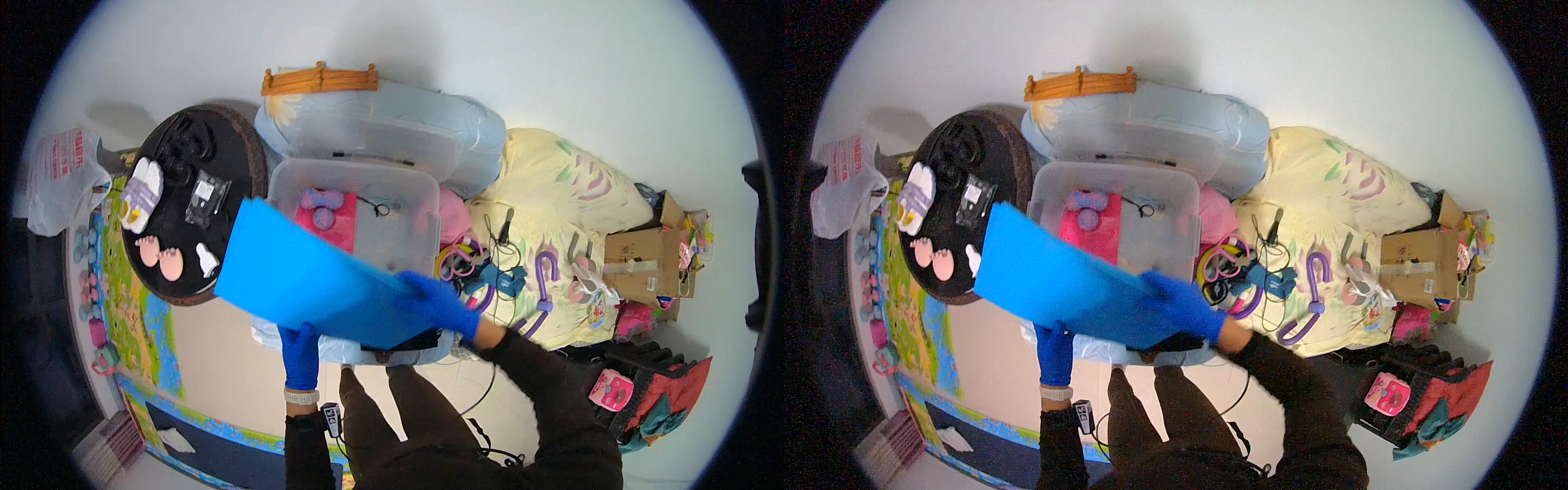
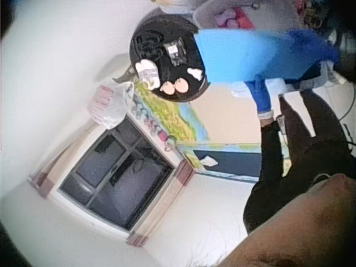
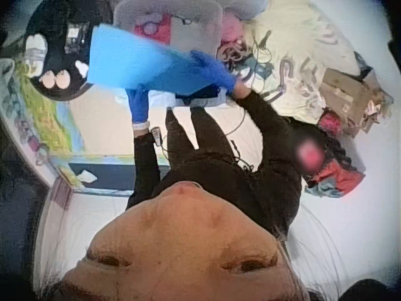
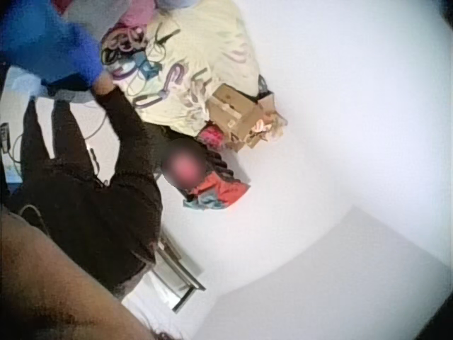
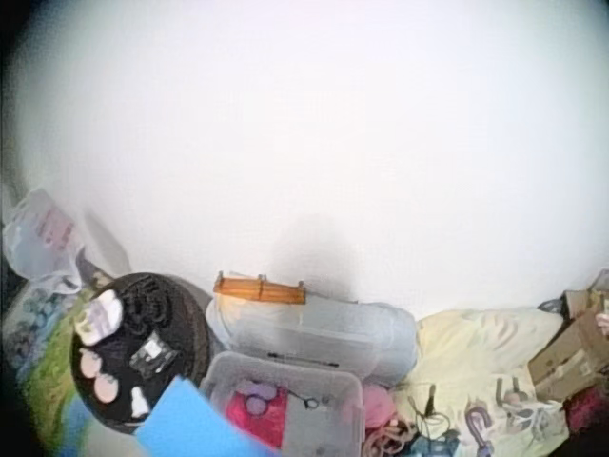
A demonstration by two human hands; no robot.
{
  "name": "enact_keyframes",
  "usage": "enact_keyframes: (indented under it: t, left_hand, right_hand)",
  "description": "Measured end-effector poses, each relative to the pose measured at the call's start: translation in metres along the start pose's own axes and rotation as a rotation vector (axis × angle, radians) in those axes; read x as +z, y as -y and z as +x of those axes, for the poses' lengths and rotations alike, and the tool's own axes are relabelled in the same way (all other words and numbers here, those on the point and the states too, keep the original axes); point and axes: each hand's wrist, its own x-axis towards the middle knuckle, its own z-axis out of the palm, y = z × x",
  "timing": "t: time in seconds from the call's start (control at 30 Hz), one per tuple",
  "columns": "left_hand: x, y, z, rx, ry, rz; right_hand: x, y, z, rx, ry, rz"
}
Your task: The person sorts and organizes various items in a cluttered room. They pick up and place a pink cloth, a black pouch, a pink hanger, a blue hanger, a hair straightener, and a coiled cable into a clear plastic bin. The person also handles a small white object and a black strap.
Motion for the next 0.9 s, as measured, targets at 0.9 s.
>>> enact_keyframes:
  t: [0.9]
  left_hand:
    - [-0.041, 0.025, -0.083, -0.395, -0.336, 0.435]
  right_hand:
    - [-0.395, 0.035, 0.219, -0.284, -0.804, -1.13]
